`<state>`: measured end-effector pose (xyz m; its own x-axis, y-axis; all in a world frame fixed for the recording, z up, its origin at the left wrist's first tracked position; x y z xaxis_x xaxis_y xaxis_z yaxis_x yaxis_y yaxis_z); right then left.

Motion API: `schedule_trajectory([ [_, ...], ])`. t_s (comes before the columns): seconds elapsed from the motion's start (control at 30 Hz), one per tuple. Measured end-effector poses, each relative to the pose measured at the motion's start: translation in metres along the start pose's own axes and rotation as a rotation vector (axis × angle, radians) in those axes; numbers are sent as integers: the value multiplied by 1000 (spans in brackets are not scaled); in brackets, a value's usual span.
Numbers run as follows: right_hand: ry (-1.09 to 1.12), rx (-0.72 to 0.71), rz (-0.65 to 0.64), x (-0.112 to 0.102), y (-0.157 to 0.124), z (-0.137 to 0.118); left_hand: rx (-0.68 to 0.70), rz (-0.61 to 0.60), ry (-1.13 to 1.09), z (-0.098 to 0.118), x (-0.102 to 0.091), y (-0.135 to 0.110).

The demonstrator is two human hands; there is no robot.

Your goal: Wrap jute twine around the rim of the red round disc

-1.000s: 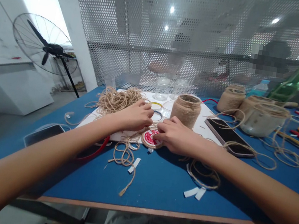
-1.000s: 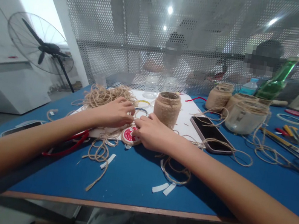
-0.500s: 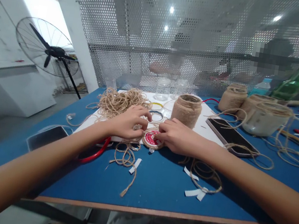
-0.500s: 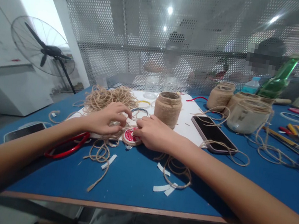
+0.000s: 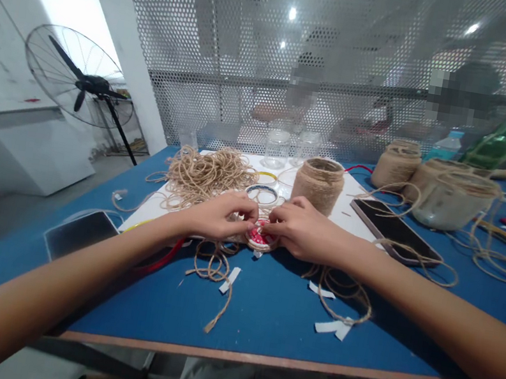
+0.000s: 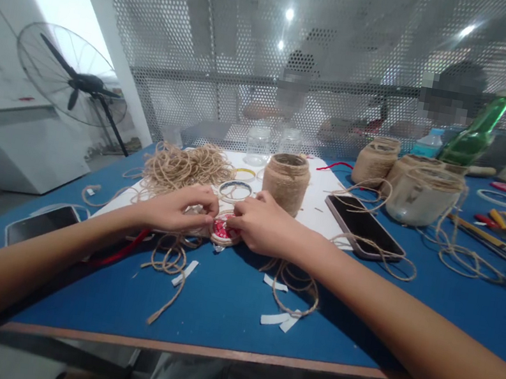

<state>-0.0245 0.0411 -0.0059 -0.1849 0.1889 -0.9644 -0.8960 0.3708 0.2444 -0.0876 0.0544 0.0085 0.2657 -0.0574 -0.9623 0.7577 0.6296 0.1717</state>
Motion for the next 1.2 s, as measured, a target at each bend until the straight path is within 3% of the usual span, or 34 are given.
schedule_trajectory([
  [0.17, -30, 11, 15, -1, -1, 1, 63, -59, 168, 7, 3, 1],
  [0.4, -32, 24, 27, -2, -3, 4, 129, 16, 562, 2, -6, -6],
  [1.0, 38, 26, 0, 1, -7, 10, 205, -98, 676, 11, 16, -17],
  [1.2, 60, 32, 10, 0, -7, 11, 224, -68, 652, 16, 15, -15],
])
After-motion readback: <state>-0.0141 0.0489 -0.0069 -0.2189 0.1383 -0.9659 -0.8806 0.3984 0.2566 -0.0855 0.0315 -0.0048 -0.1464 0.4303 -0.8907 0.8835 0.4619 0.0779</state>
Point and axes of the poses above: each hand's wrist, its own y-axis towards the middle knuckle, its own x-axis out of the palm, z = x × y, the point moved 9 cm from there along y, towards the middle knuckle, and after that the axes turned 4 degrees about y, right-handed, at the moved point
